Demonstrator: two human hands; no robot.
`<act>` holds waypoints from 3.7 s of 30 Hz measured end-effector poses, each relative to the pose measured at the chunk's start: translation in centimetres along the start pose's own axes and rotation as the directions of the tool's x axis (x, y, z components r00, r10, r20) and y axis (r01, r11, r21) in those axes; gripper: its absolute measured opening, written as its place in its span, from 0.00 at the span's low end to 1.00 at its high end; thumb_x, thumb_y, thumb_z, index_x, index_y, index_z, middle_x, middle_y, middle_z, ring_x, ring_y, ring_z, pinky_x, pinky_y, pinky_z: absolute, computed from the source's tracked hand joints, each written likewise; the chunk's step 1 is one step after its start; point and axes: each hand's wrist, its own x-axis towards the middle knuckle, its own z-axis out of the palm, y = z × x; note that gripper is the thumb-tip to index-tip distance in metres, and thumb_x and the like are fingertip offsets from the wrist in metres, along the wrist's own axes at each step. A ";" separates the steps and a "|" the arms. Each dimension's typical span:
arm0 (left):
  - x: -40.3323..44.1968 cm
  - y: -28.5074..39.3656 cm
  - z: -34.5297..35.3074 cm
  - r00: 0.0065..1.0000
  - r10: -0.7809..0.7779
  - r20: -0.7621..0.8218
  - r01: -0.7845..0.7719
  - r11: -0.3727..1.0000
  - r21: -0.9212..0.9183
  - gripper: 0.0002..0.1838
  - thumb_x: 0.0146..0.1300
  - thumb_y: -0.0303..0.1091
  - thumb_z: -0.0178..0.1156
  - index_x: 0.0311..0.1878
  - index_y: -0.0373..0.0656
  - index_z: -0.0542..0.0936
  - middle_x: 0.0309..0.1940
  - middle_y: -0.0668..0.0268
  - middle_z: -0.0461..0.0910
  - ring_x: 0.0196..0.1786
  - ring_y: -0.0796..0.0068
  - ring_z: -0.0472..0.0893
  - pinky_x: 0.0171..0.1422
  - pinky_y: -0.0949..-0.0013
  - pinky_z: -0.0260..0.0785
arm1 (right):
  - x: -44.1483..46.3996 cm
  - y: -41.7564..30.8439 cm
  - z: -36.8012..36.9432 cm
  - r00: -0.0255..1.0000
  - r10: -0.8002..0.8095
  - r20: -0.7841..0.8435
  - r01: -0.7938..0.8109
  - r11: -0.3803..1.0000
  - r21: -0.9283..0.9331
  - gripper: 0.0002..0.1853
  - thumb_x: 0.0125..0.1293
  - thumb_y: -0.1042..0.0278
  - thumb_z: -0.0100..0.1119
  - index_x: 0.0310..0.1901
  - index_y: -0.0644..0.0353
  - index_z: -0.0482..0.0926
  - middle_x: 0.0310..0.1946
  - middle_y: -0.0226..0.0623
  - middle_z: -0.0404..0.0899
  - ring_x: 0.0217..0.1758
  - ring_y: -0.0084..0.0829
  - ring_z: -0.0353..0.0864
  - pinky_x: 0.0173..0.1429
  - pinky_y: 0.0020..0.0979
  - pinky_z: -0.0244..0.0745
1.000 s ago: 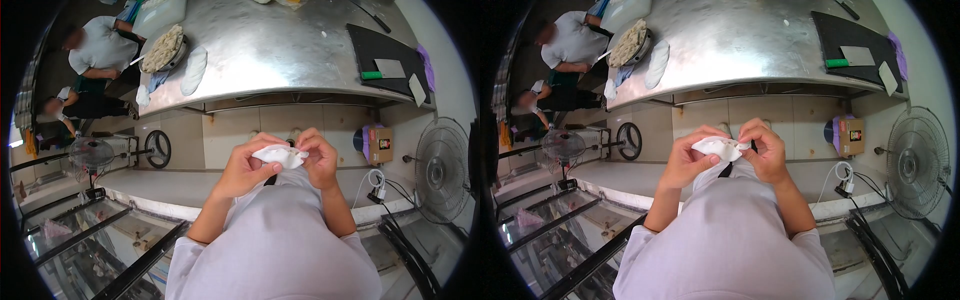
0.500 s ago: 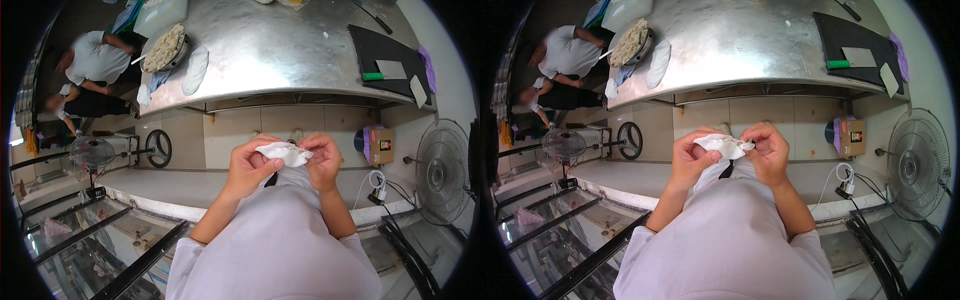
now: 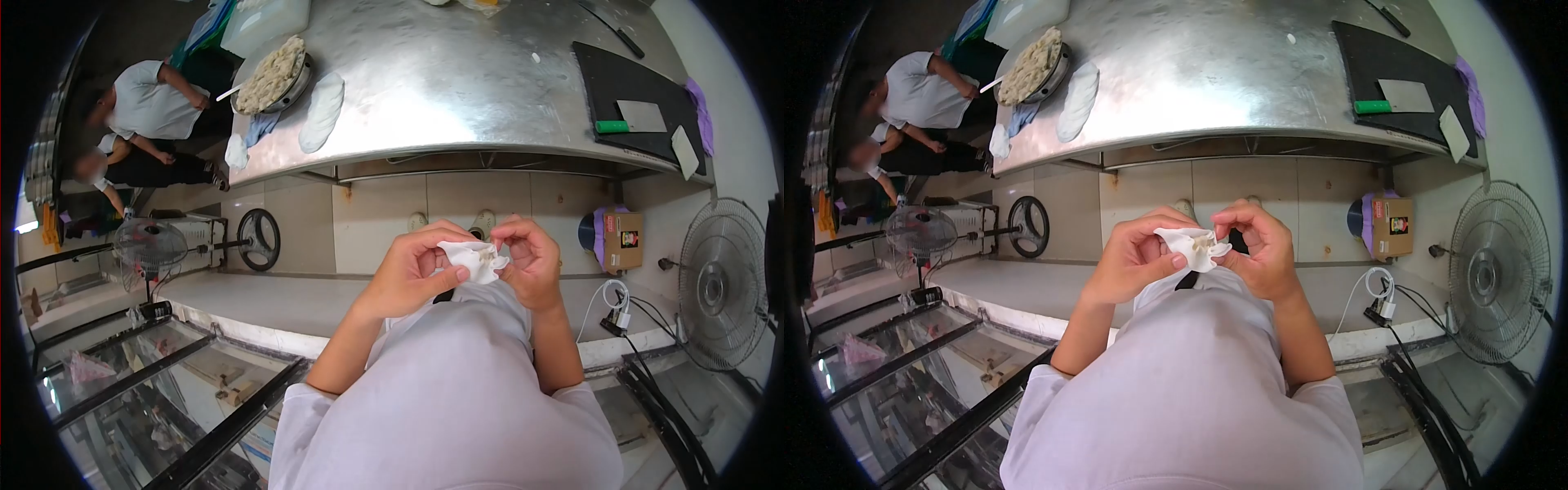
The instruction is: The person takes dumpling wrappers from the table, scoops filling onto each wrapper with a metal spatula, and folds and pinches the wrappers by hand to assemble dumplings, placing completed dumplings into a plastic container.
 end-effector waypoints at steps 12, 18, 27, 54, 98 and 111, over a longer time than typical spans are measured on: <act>-0.1 -0.2 -0.2 0.997 -0.051 -0.052 0.050 0.998 -0.023 0.16 0.62 0.19 0.64 0.55 0.32 0.79 0.50 0.56 0.79 0.54 0.71 0.78 0.58 0.68 0.72 | 0.1 0.2 0.1 0.998 -0.043 0.051 0.051 0.984 -0.169 0.11 0.60 0.72 0.71 0.40 0.66 0.80 0.40 0.37 0.74 0.43 0.28 0.73 0.51 0.27 0.69; -0.2 -1.1 1.0 0.969 0.014 -0.245 -0.041 0.993 -0.107 0.20 0.61 0.22 0.68 0.55 0.34 0.74 0.51 0.53 0.80 0.54 0.70 0.80 0.59 0.67 0.74 | -0.5 1.1 0.9 0.993 -0.077 -0.086 0.070 0.994 -0.080 0.08 0.64 0.75 0.67 0.40 0.66 0.79 0.42 0.40 0.74 0.44 0.28 0.74 0.51 0.27 0.70; -0.2 -2.7 0.4 0.957 0.194 -0.216 -0.201 0.980 -0.007 0.18 0.58 0.19 0.70 0.50 0.33 0.75 0.49 0.55 0.80 0.52 0.73 0.80 0.57 0.69 0.75 | -0.7 0.8 1.6 0.991 -0.039 -0.127 0.048 0.997 0.067 0.10 0.63 0.79 0.66 0.44 0.68 0.77 0.44 0.42 0.75 0.46 0.28 0.75 0.53 0.29 0.73; -0.2 0.0 0.3 0.931 0.345 -0.122 -0.193 0.746 0.637 0.05 0.59 0.20 0.65 0.37 0.41 0.84 0.61 0.51 0.73 0.37 0.79 0.80 0.36 0.77 0.73 | -1.2 1.2 2.4 0.995 -0.021 -0.101 0.033 0.992 0.118 0.09 0.64 0.81 0.64 0.44 0.65 0.76 0.55 0.47 0.71 0.55 0.34 0.77 0.59 0.36 0.78; 0.0 -1.9 1.4 0.986 0.086 -0.144 -0.091 0.995 -0.030 0.23 0.59 0.21 0.68 0.58 0.33 0.78 0.54 0.64 0.72 0.56 0.74 0.74 0.60 0.70 0.69 | -1.0 0.4 1.2 0.964 -0.213 -0.160 0.195 0.973 -0.121 0.14 0.60 0.79 0.70 0.44 0.66 0.76 0.45 0.43 0.76 0.47 0.29 0.77 0.54 0.29 0.74; -0.1 -0.9 0.7 0.996 0.095 -0.005 -0.092 0.977 0.194 0.20 0.61 0.21 0.61 0.58 0.35 0.78 0.52 0.65 0.72 0.51 0.77 0.74 0.51 0.74 0.70 | -0.4 -0.7 1.2 0.992 -0.036 -0.118 0.037 0.999 0.006 0.18 0.57 0.78 0.73 0.47 0.70 0.78 0.44 0.40 0.75 0.47 0.27 0.76 0.54 0.27 0.74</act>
